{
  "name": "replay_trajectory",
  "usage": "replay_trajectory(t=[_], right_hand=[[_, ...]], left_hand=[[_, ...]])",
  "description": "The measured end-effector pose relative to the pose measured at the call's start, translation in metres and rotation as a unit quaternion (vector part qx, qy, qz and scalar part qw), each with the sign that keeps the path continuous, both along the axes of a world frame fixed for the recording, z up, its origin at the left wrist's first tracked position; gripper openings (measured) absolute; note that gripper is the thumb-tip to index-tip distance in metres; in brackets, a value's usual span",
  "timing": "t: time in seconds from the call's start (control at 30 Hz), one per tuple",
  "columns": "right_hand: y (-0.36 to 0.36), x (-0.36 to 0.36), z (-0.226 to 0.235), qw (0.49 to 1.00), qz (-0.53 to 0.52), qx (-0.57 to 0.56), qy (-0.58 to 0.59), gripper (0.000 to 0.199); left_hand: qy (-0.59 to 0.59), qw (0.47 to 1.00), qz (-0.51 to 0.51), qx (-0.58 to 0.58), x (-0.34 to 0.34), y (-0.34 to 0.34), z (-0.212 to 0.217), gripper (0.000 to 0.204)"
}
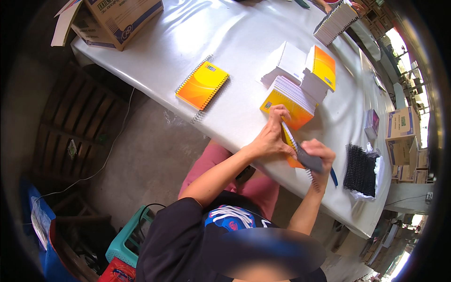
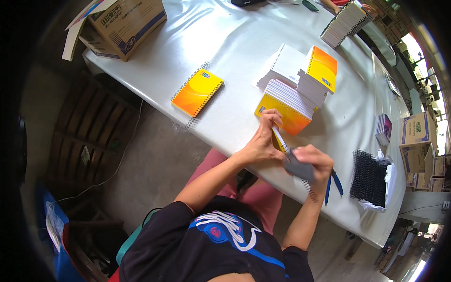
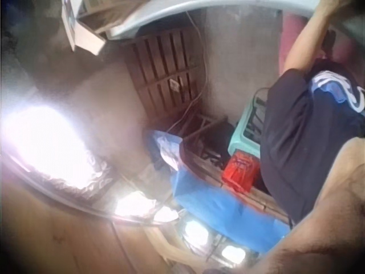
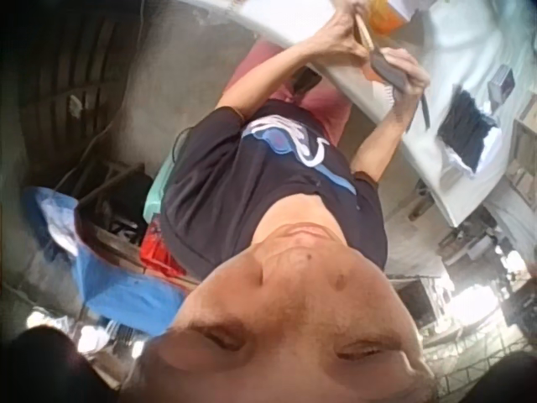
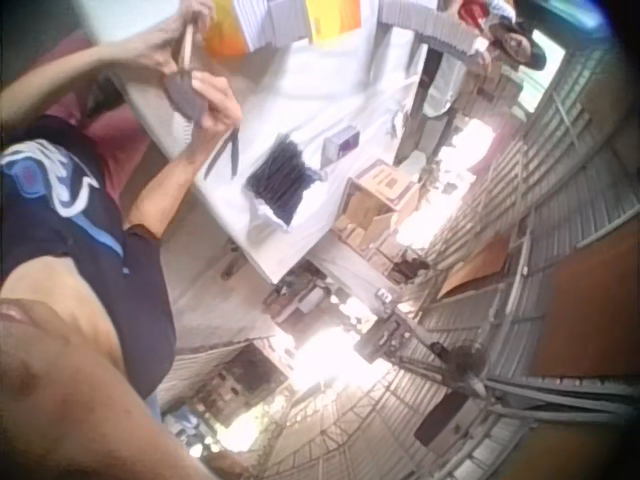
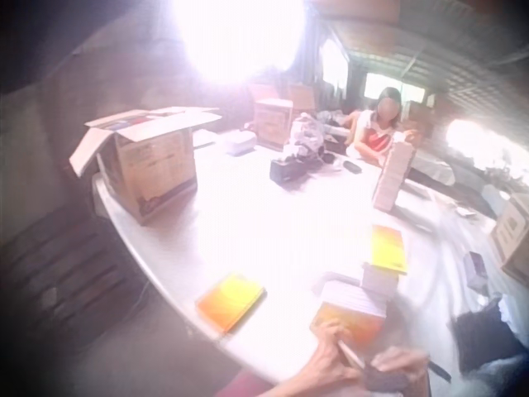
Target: The person opens a cardboard box using snips and removes stacks of notebooks. They insert spiral coils into the notebooks and use pliers to cut the coil ends.
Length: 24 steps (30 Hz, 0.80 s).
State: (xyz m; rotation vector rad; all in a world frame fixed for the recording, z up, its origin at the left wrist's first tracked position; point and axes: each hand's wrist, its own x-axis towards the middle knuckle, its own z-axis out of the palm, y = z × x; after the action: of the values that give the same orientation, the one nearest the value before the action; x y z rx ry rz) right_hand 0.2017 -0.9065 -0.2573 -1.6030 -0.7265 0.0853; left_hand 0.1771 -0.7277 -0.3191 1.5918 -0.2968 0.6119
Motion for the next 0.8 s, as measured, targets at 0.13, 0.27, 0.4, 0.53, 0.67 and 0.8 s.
replay_trajectory(t=[0.13,0.27,0.4,0.53,0.67,0.8], right_hand=[[0.003,0.004,0.001,0.985,0.098,0.139,0.02,0.018],[-0.002,0.001,-0.003,0.996,-0.069,-0.037,0.03,0.02],[0.013,0.004,0.01,0.988,-0.067,-0.128,0.048,0.027],[0.017,0.004,0.007,0.999,-0.012,-0.033,0.038,0.027],[-0.002,0.009,0.001,0.993,-0.076,-0.093,0.021,0.028],[-0.057,0.025,-0.005,0.934,-0.266,-0.223,-0.084,0.044]], left_hand=[[0.069,0.996,-0.053,-0.001,0.005,-0.001,0.004,0.102],[0.076,0.995,-0.061,0.035,-0.002,0.001,0.001,0.104],[0.068,0.994,-0.071,0.043,0.0,0.002,0.001,0.106],[0.026,0.997,-0.055,0.057,0.003,-0.001,-0.001,0.102],[0.018,0.997,-0.067,0.026,0.004,0.001,-0.003,0.087],[0.16,0.974,-0.145,-0.074,0.0,0.009,-0.003,0.047]])
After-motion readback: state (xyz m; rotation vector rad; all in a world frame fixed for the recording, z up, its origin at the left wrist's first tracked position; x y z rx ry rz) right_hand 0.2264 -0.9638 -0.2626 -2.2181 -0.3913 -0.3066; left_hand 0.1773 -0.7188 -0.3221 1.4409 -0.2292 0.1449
